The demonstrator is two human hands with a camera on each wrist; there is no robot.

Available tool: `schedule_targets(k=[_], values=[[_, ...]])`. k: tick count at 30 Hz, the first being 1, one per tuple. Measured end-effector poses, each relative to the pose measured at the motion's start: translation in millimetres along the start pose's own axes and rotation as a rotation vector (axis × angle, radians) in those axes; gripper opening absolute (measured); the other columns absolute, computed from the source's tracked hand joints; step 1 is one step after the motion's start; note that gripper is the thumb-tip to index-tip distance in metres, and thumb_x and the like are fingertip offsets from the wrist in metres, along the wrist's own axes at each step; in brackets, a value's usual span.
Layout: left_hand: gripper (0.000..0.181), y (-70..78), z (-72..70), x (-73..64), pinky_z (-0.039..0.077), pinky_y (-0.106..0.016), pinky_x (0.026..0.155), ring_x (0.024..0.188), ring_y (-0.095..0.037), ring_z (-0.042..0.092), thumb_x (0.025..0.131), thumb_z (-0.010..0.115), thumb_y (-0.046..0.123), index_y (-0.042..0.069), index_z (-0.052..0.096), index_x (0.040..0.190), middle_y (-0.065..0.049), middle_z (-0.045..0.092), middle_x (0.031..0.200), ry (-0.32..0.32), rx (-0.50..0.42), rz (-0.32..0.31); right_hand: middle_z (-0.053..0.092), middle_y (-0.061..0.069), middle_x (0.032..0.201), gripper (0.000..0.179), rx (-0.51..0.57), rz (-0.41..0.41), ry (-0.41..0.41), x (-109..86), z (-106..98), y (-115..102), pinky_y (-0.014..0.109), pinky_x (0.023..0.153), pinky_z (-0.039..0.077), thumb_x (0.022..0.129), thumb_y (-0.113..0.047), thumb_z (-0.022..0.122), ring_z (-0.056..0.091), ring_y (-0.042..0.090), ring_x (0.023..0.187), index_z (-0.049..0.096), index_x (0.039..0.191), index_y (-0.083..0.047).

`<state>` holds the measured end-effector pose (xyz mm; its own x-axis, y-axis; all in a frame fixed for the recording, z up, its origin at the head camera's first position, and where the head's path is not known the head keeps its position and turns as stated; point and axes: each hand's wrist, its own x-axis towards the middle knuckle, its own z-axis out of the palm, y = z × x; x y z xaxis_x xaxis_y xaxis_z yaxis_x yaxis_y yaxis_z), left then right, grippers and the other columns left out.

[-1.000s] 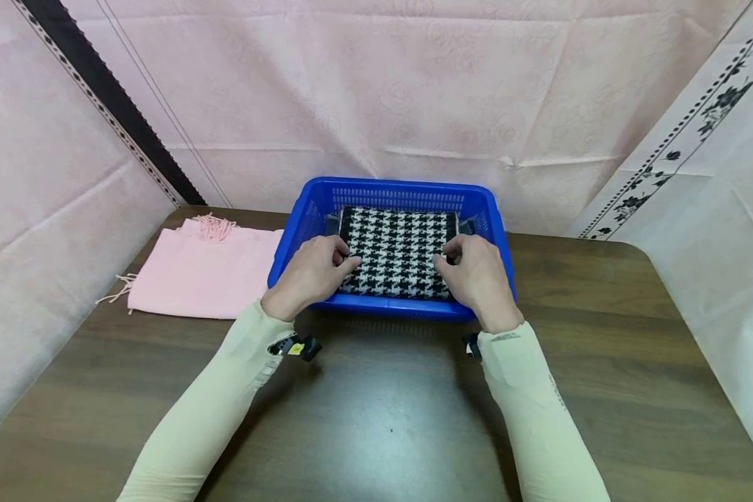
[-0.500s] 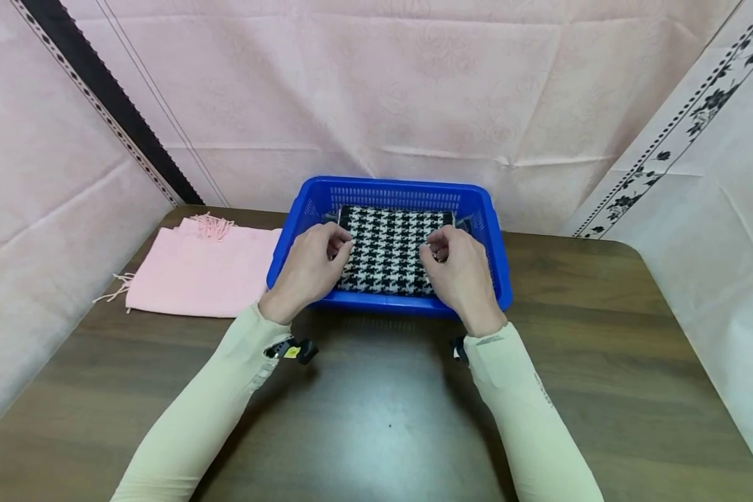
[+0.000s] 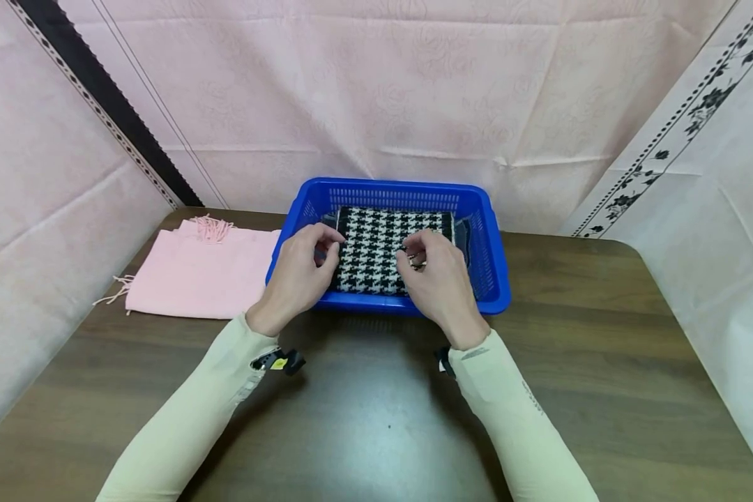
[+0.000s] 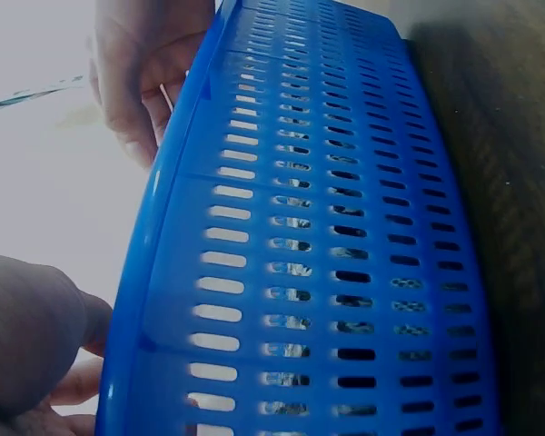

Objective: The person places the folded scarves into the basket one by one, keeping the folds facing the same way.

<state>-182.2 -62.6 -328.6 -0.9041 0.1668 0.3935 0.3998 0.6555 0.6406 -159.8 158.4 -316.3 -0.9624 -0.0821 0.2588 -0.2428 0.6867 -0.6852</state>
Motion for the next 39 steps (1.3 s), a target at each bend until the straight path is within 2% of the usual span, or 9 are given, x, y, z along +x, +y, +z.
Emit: schedule_targets(k=[9, 14, 27, 39], values=[[0.015, -1.8, -12.5, -8.0, 0.049, -0.034, 0.076, 0.087, -0.021, 0.060, 0.102, 0.056, 0.011, 0.006, 0.068, 0.109, -0.007, 0.065, 0.096, 0.062, 0.015, 0.035, 0.067, 0.007, 0.108, 0.024, 0.047, -0.036, -0.003, -4.8, 9.8, -11.8, 0.042, 0.085, 0.057, 0.101, -0.023, 0.063, 0.064, 0.021, 0.094, 0.065, 0.119, -0.007], [0.015, -4.5, -19.8, -13.5, 0.048, -0.034, 0.077, 0.089, -0.023, 0.060, 0.102, 0.055, 0.011, 0.006, 0.068, 0.109, -0.008, 0.066, 0.097, 0.071, 0.026, 0.049, 0.067, 0.007, 0.106, 0.021, 0.059, -0.075, 0.008, -7.7, 16.7, -17.2, 0.041, 0.082, 0.057, 0.100, -0.021, 0.064, 0.065, 0.020, 0.092, 0.065, 0.117, -0.008], [0.016, -14.6, -38.9, -26.0, 0.050, -0.034, 0.076, 0.092, -0.023, 0.057, 0.102, 0.057, 0.012, 0.006, 0.067, 0.113, -0.010, 0.064, 0.104, 0.088, 0.056, -0.009, 0.063, 0.008, 0.104, 0.020, 0.101, -0.087, -0.004, -12.8, 27.1, -22.7, 0.039, 0.080, 0.057, 0.100, -0.020, 0.065, 0.064, 0.020, 0.088, 0.065, 0.115, -0.006], [0.017, -19.3, -47.9, -27.6, 0.048, -0.037, 0.079, 0.099, -0.026, 0.056, 0.102, 0.057, 0.012, 0.004, 0.067, 0.112, -0.012, 0.062, 0.108, 0.118, 0.078, -0.007, 0.065, 0.010, 0.108, 0.022, 0.117, -0.086, 0.006, -14.3, 34.7, -31.2, 0.039, 0.080, 0.057, 0.099, -0.021, 0.066, 0.064, 0.020, 0.089, 0.065, 0.117, -0.007]])
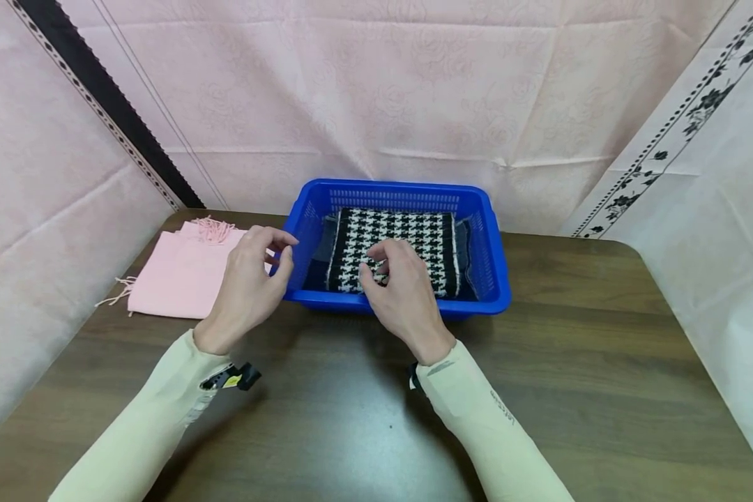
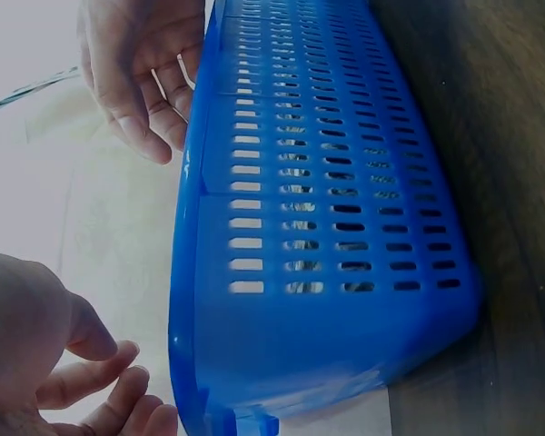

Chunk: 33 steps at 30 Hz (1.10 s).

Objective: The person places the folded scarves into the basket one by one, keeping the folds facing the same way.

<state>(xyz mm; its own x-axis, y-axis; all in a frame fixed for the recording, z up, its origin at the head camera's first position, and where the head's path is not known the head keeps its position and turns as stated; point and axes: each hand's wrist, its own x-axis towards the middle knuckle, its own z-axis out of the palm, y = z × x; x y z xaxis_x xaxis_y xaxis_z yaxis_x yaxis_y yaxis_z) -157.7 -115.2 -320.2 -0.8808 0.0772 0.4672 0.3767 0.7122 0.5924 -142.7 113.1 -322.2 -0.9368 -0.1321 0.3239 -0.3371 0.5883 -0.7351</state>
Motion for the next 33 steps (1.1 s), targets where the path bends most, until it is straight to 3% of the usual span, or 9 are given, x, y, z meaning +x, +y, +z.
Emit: schedule_targets(k=[9, 25, 33], values=[[0.019, -6.3, -4.9, -1.0, 0.052, -0.043, 0.084, 0.103, -0.029, 0.055, 0.102, 0.056, 0.012, 0.002, 0.068, 0.112, -0.014, 0.062, 0.111, 0.008, 0.001, -0.004, 0.065, 0.013, 0.111, 0.022, 0.051, -0.018, 0.003, -0.2, 13.7, -5.4, 0.040, 0.082, 0.057, 0.098, -0.018, 0.067, 0.064, 0.023, 0.092, 0.065, 0.116, -0.006], [0.021, -21.6, -13.2, -4.1, 0.050, -0.045, 0.087, 0.106, -0.030, 0.055, 0.101, 0.055, 0.011, -0.001, 0.067, 0.113, -0.016, 0.062, 0.113, 0.015, 0.016, -0.011, 0.065, 0.014, 0.115, 0.023, 0.092, -0.020, -0.006, 1.4, 31.6, -16.2, 0.041, 0.083, 0.057, 0.098, -0.019, 0.067, 0.063, 0.025, 0.094, 0.064, 0.118, -0.007], [0.022, -30.1, -17.3, -5.6, 0.051, -0.046, 0.085, 0.104, -0.032, 0.056, 0.101, 0.055, 0.011, -0.002, 0.068, 0.113, -0.017, 0.062, 0.110, 0.042, 0.040, -0.016, 0.064, 0.009, 0.114, 0.022, 0.101, -0.028, -0.010, 3.1, 37.5, -22.1, 0.040, 0.084, 0.057, 0.099, -0.021, 0.066, 0.062, 0.020, 0.094, 0.064, 0.117, -0.009]])
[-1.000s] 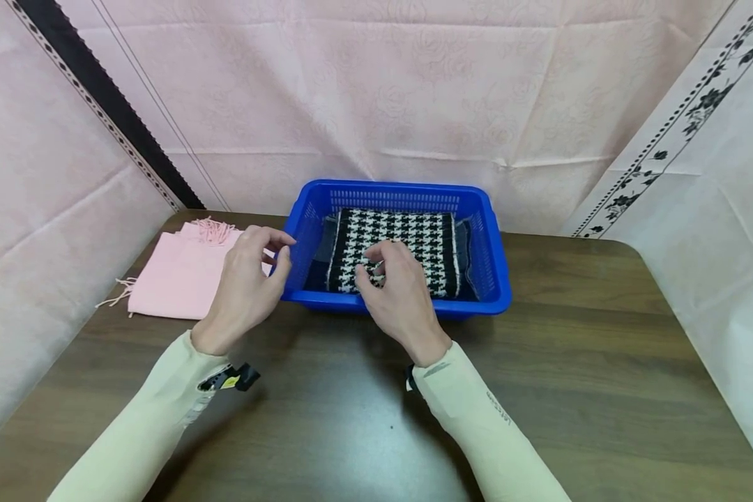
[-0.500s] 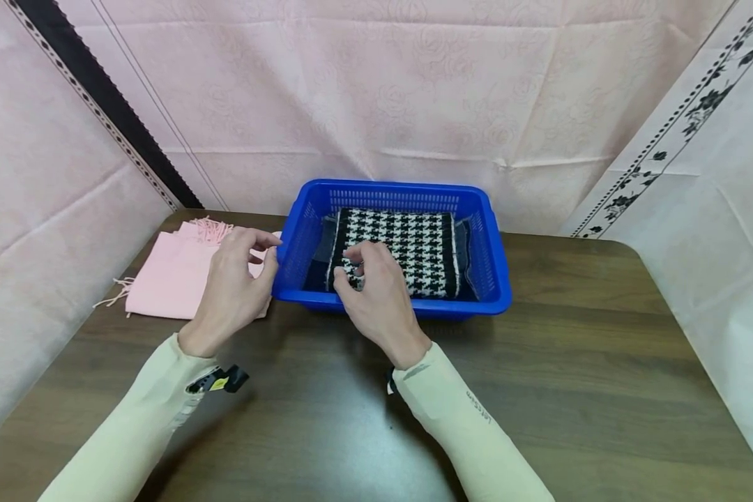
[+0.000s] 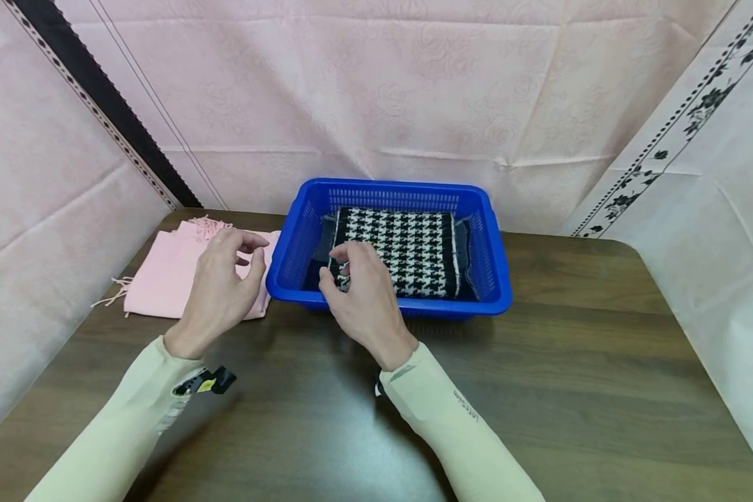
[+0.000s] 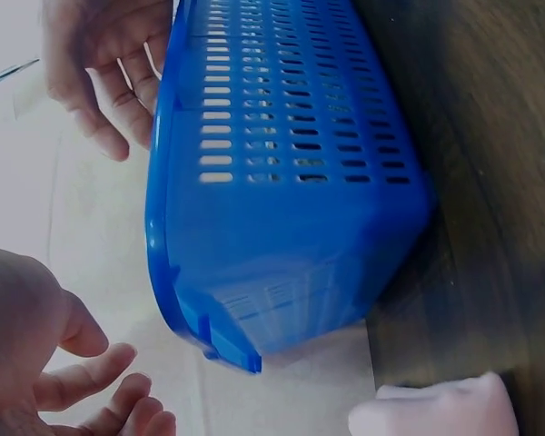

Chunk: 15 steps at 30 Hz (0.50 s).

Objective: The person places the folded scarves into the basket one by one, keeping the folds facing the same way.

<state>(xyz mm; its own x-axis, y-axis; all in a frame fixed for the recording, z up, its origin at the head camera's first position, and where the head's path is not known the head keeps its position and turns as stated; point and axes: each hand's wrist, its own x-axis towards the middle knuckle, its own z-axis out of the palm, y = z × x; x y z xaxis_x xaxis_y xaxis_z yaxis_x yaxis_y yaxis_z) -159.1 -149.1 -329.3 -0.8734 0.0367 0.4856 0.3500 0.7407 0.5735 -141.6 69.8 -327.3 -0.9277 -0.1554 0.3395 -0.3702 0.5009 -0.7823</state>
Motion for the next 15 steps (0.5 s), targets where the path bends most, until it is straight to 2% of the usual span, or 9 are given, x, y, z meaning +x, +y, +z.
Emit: schedule_targets(k=[6, 15], values=[[0.020, -8.2, 0.6, -0.2, 0.050, -0.045, 0.084, 0.102, -0.033, 0.056, 0.100, 0.055, 0.010, -0.002, 0.067, 0.110, -0.018, 0.063, 0.109, 0.026, 0.013, -0.008, 0.063, 0.006, 0.113, 0.022, 0.001, -0.011, -0.016, 2.7, 8.8, -5.9, 0.038, 0.083, 0.057, 0.099, -0.021, 0.066, 0.061, 0.022, 0.095, 0.064, 0.118, -0.009], [0.023, -15.9, 3.3, -0.4, 0.047, -0.047, 0.086, 0.102, -0.034, 0.056, 0.101, 0.053, 0.014, -0.002, 0.067, 0.113, -0.019, 0.062, 0.111, -0.007, 0.037, -0.056, 0.063, 0.008, 0.116, 0.026, -0.031, -0.005, -0.047, 7.5, 21.3, -13.4, 0.035, 0.084, 0.056, 0.097, -0.021, 0.069, 0.062, 0.022, 0.097, 0.063, 0.119, -0.008]])
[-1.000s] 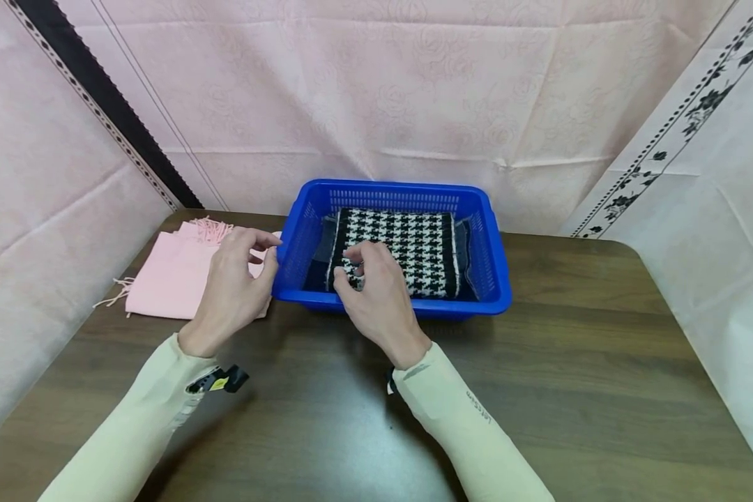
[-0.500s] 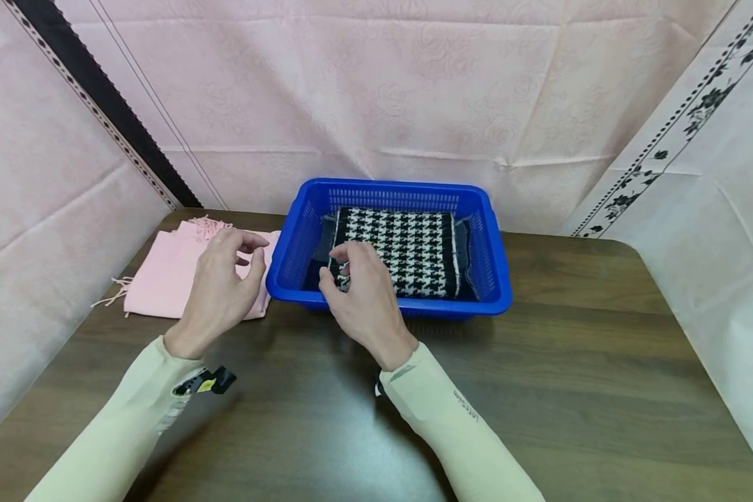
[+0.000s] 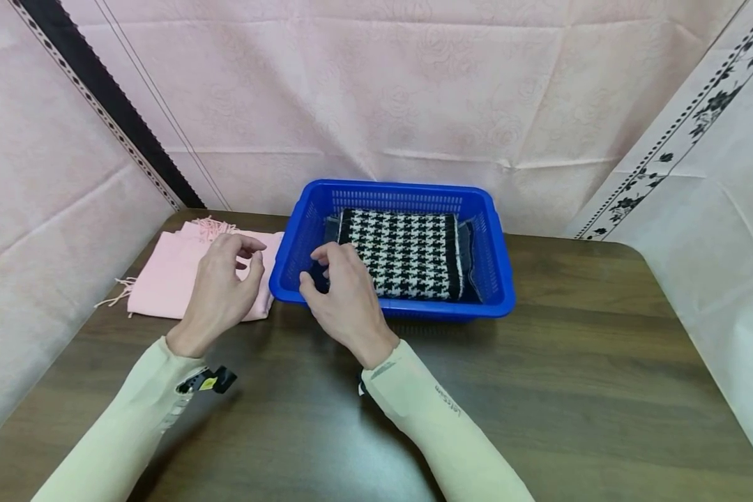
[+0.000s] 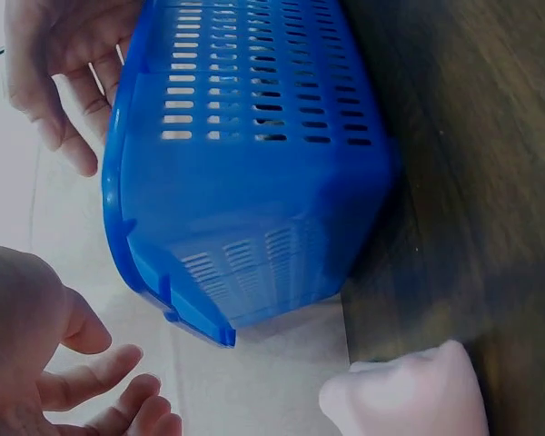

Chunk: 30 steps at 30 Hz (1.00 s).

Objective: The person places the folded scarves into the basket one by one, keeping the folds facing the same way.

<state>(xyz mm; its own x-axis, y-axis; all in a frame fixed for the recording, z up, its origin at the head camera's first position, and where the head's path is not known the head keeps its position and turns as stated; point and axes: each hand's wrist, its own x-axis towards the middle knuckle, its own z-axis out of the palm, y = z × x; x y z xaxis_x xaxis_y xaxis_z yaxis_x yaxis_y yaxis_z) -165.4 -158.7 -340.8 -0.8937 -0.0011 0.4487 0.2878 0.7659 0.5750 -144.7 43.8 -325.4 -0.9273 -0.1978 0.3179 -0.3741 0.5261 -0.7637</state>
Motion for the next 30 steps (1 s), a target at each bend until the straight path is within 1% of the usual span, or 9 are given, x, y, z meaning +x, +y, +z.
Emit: schedule_targets(k=[4, 10, 14, 20, 25, 30], values=[[0.024, -3.1, -1.0, 0.0, 0.048, -0.049, 0.087, 0.103, -0.036, 0.057, 0.102, 0.052, 0.014, -0.003, 0.066, 0.113, -0.020, 0.062, 0.113, 0.000, 0.002, -0.002, 0.064, 0.008, 0.117, 0.028, -0.003, 0.001, -0.009, 1.1, 3.3, -2.1, 0.034, 0.084, 0.056, 0.097, -0.021, 0.070, 0.062, 0.023, 0.098, 0.063, 0.120, -0.009], [0.024, -8.1, -1.7, 1.8, 0.047, -0.049, 0.088, 0.103, -0.036, 0.057, 0.101, 0.053, 0.013, -0.004, 0.066, 0.112, -0.021, 0.063, 0.112, -0.001, 0.006, 0.001, 0.063, 0.009, 0.119, 0.031, 0.010, 0.011, -0.027, 2.4, 8.5, -5.6, 0.038, 0.088, 0.057, 0.096, -0.021, 0.070, 0.063, 0.024, 0.101, 0.062, 0.123, -0.008], [0.025, -12.8, -1.8, 2.3, 0.047, -0.050, 0.088, 0.105, -0.036, 0.056, 0.102, 0.053, 0.013, -0.003, 0.065, 0.115, -0.021, 0.062, 0.114, -0.018, 0.018, -0.019, 0.062, 0.011, 0.120, 0.033, 0.040, 0.012, -0.037, 3.3, 12.0, -7.0, 0.040, 0.090, 0.057, 0.096, -0.020, 0.070, 0.064, 0.027, 0.104, 0.061, 0.125, -0.007], [0.026, -21.0, -5.3, 1.5, 0.047, -0.052, 0.089, 0.106, -0.038, 0.056, 0.102, 0.052, 0.014, -0.003, 0.065, 0.117, -0.022, 0.062, 0.116, -0.027, 0.046, -0.050, 0.062, 0.014, 0.123, 0.036, 0.072, 0.001, -0.056, 5.4, 18.0, -11.0, 0.041, 0.090, 0.058, 0.097, -0.020, 0.069, 0.064, 0.027, 0.104, 0.060, 0.128, -0.005], [0.026, -26.0, -8.9, 2.9, 0.045, -0.052, 0.090, 0.106, -0.039, 0.057, 0.100, 0.052, 0.012, -0.005, 0.065, 0.115, -0.023, 0.063, 0.115, -0.005, 0.049, -0.037, 0.062, 0.014, 0.120, 0.036, 0.095, -0.019, -0.060, 6.5, 23.4, -15.4, 0.043, 0.088, 0.058, 0.097, -0.020, 0.070, 0.064, 0.027, 0.102, 0.060, 0.127, -0.003], [0.026, -28.6, -9.0, 4.1, 0.045, -0.053, 0.092, 0.107, -0.040, 0.057, 0.100, 0.053, 0.012, -0.005, 0.066, 0.114, -0.024, 0.063, 0.114, -0.001, 0.048, -0.024, 0.061, 0.012, 0.117, 0.037, 0.087, -0.010, -0.060, 6.9, 28.2, -17.1, 0.039, 0.087, 0.058, 0.097, -0.021, 0.069, 0.063, 0.023, 0.101, 0.060, 0.128, -0.004]])
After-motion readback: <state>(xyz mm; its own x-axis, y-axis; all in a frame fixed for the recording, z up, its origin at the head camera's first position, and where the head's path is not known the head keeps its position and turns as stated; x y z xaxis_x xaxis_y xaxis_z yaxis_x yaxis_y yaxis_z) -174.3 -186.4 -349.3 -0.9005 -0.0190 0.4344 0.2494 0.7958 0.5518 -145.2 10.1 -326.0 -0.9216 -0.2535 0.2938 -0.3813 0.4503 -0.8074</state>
